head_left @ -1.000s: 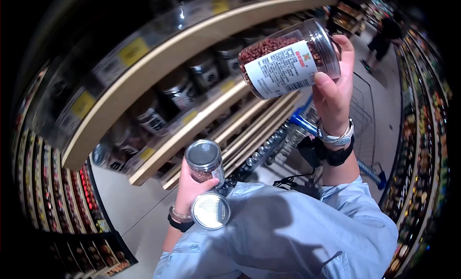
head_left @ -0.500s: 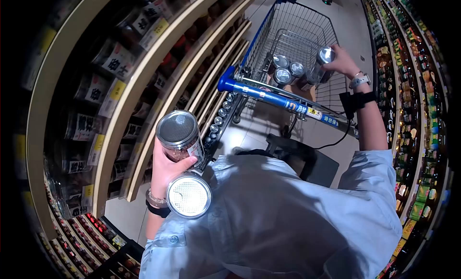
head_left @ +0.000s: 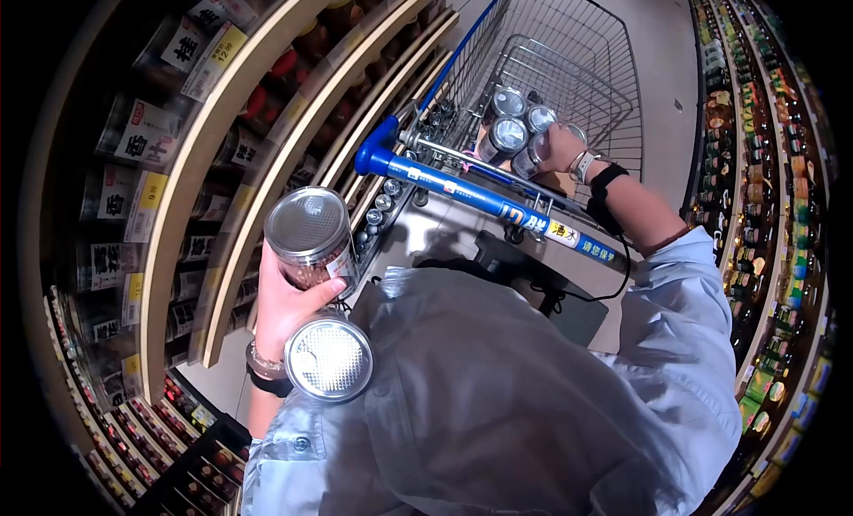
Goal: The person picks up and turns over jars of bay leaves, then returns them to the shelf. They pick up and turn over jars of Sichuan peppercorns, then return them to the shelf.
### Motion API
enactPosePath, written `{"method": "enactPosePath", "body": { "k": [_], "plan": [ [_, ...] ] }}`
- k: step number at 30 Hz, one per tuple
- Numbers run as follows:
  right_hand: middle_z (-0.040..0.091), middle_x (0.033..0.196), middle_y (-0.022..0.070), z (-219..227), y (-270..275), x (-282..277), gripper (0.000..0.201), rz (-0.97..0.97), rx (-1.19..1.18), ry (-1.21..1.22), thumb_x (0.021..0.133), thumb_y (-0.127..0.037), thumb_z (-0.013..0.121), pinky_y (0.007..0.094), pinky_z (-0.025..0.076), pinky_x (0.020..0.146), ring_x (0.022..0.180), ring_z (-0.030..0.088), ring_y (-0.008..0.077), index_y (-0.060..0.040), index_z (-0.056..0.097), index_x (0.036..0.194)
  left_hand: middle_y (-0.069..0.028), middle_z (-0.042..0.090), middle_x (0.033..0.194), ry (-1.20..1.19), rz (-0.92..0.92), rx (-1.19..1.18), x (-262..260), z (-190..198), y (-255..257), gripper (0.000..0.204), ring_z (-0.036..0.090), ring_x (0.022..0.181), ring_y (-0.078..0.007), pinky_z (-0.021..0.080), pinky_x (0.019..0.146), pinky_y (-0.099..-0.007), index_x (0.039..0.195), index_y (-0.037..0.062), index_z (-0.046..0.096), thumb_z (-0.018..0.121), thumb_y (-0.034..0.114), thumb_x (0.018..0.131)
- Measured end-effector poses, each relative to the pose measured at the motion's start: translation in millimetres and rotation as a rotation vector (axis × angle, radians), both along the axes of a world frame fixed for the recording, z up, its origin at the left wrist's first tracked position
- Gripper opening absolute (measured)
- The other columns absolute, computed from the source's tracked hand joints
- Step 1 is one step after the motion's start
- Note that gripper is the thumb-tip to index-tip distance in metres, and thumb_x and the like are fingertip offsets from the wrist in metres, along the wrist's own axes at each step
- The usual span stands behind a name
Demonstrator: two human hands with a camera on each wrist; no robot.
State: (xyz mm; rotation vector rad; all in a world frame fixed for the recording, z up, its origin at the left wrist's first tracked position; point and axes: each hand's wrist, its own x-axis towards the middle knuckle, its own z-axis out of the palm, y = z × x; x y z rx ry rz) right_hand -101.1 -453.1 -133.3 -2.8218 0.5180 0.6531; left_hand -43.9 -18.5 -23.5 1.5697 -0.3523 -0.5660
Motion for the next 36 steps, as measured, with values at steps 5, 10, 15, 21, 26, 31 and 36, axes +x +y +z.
{"method": "enactPosePath", "body": {
  "k": [5, 10, 15, 21, 26, 31, 36],
  "plan": [
    [0.056, 0.100, 0.0245, -40, -28, -5, 0.077, -0.093, -0.002, -0.089, 0.055, -0.028, 0.077, 0.0373, 0.046, 0.082, 0.095, 0.056, 0.0361, 0.0002, 0.040, 0.117, -0.0099, 0.051, 0.111, 0.008, 0.036, -0.014, -3, -2, -6, 0.079, 0.051, 0.102, -0.0176, 0.041, 0.090, -0.0313, 0.121, 0.0006, 0.035, 0.081, 0.007, 0.056],
    [0.057, 0.099, 0.0195, 0, -11, 5, 0.062, 0.010, 0.146, -0.318, 0.065, -0.026, 0.072, 0.0350, 0.046, 0.079, 0.092, 0.057, 0.0315, -0.0014, 0.044, 0.115, -0.0098, 0.050, 0.112, 0.027, -0.020, -0.040, -3, 2, -20, 0.080, 0.050, 0.104, -0.0174, 0.040, 0.091, -0.0308, 0.122, 0.0007, 0.035, 0.080, 0.005, 0.056],
    [0.057, 0.093, 0.0088, 128, 112, -1, 0.041, 0.261, 0.805, -0.621, 0.073, -0.016, 0.067, 0.0304, 0.047, 0.068, 0.077, 0.056, 0.0183, -0.0076, 0.051, 0.109, -0.0102, 0.048, 0.116, -0.029, -0.152, 0.027, -2, 8, -37, 0.085, 0.046, 0.110, -0.0178, 0.035, 0.096, -0.0309, 0.126, -0.0007, 0.033, 0.079, 0.003, 0.055],
    [0.045, 0.118, 0.0158, 163, 204, -34, 0.067, 1.000, 0.910, -0.648, 0.066, -0.025, 0.071, 0.0382, 0.044, 0.086, 0.102, 0.048, 0.0294, -0.0071, 0.043, 0.124, -0.0090, 0.049, 0.115, 0.085, -0.206, -0.044, -7, 10, -55, 0.083, 0.048, 0.106, -0.0150, 0.038, 0.093, -0.0295, 0.126, 0.0002, 0.033, 0.080, 0.007, 0.058],
    [0.053, 0.103, 0.0128, 158, 224, -27, 0.064, 0.977, 1.010, -0.710, 0.063, -0.028, 0.071, 0.0354, 0.046, 0.083, 0.092, 0.054, 0.0247, -0.0067, 0.048, 0.118, -0.0082, 0.051, 0.112, 0.051, -0.221, -0.032, -11, 9, -65, 0.081, 0.050, 0.102, -0.0136, 0.040, 0.090, -0.0286, 0.125, 0.0006, 0.034, 0.079, 0.009, 0.059],
    [0.052, 0.099, 0.0180, 141, 224, -32, 0.067, 0.969, 0.989, -0.842, 0.058, -0.022, 0.071, 0.0361, 0.046, 0.078, 0.088, 0.054, 0.0313, -0.0011, 0.046, 0.117, -0.0085, 0.051, 0.112, -0.034, -0.179, -0.026, -9, -1, -69, 0.079, 0.050, 0.101, -0.0141, 0.042, 0.088, -0.0290, 0.124, 0.0008, 0.034, 0.078, 0.006, 0.060],
    [0.053, 0.098, 0.0176, 196, 149, -33, 0.066, 0.669, 0.974, -0.545, 0.057, -0.018, 0.071, 0.0355, 0.046, 0.077, 0.090, 0.054, 0.0342, 0.0019, 0.043, 0.113, -0.0095, 0.052, 0.107, -0.291, 0.068, 0.104, 4, 5, -55, 0.068, 0.053, 0.096, -0.0162, 0.043, 0.085, -0.0295, 0.117, 0.0009, 0.038, 0.077, 0.011, 0.062]
  ]
}}
